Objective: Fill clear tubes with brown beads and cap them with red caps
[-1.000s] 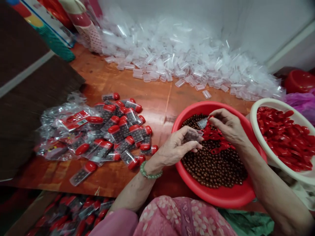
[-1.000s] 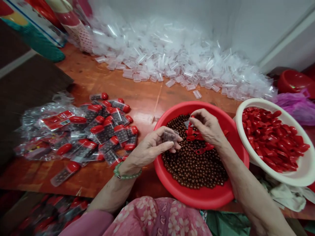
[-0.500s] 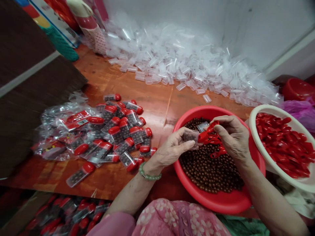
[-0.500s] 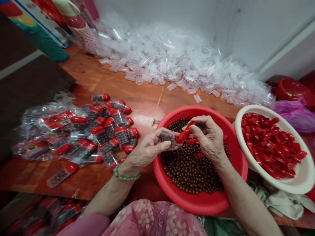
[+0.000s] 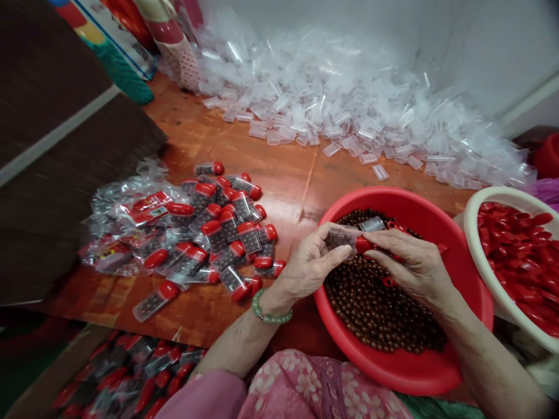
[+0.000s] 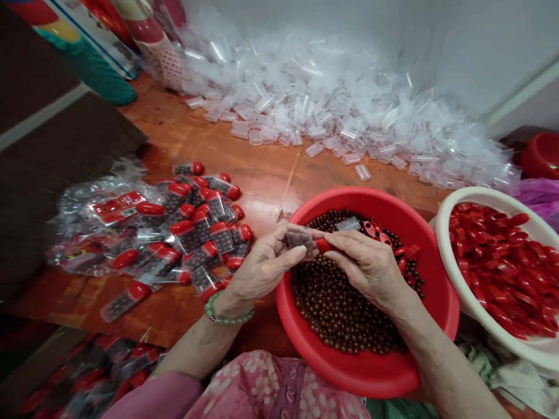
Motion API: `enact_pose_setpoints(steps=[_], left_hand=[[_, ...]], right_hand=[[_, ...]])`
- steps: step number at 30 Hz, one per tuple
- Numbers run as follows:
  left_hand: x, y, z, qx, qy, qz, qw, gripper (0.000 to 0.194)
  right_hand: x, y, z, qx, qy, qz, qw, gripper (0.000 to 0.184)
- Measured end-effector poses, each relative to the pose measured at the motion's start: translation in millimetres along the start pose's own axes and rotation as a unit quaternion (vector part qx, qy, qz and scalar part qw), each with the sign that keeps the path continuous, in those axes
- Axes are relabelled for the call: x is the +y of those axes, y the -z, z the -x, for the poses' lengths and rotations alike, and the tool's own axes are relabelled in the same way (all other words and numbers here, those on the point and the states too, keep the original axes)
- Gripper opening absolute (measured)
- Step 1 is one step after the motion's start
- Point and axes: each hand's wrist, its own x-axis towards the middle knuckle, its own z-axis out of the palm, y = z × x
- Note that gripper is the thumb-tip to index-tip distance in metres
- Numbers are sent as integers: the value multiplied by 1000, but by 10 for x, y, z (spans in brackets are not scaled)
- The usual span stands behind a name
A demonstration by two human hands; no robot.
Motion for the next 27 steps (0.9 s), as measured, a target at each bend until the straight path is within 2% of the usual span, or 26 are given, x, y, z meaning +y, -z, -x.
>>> enact_pose_setpoints(steps=[4, 8, 13, 16, 22, 27], left_hand=[[7, -5, 4, 10, 7, -22, 1000, 31], [23, -29, 14, -6, -4, -40, 999, 27], [30, -73, 46, -33, -41, -212, 976, 22], [23, -100, 61, -29, -58, -283, 957, 20], [16, -108, 58, -53, -70, -341, 936, 18], [14, -85, 55, -51, -67, -340, 937, 17]], right_hand=[[24, -25, -3, 2, -6, -23, 1000, 29], [50, 27, -38, 22, -41, -54, 997, 31], [-32, 97, -27, 137, -78, -104, 982, 35], [-119, 63, 7, 163, -73, -122, 976, 37], [-138, 8, 1, 105, 33, -65, 992, 41], [-103, 34, -26, 87, 68, -50, 993, 43]])
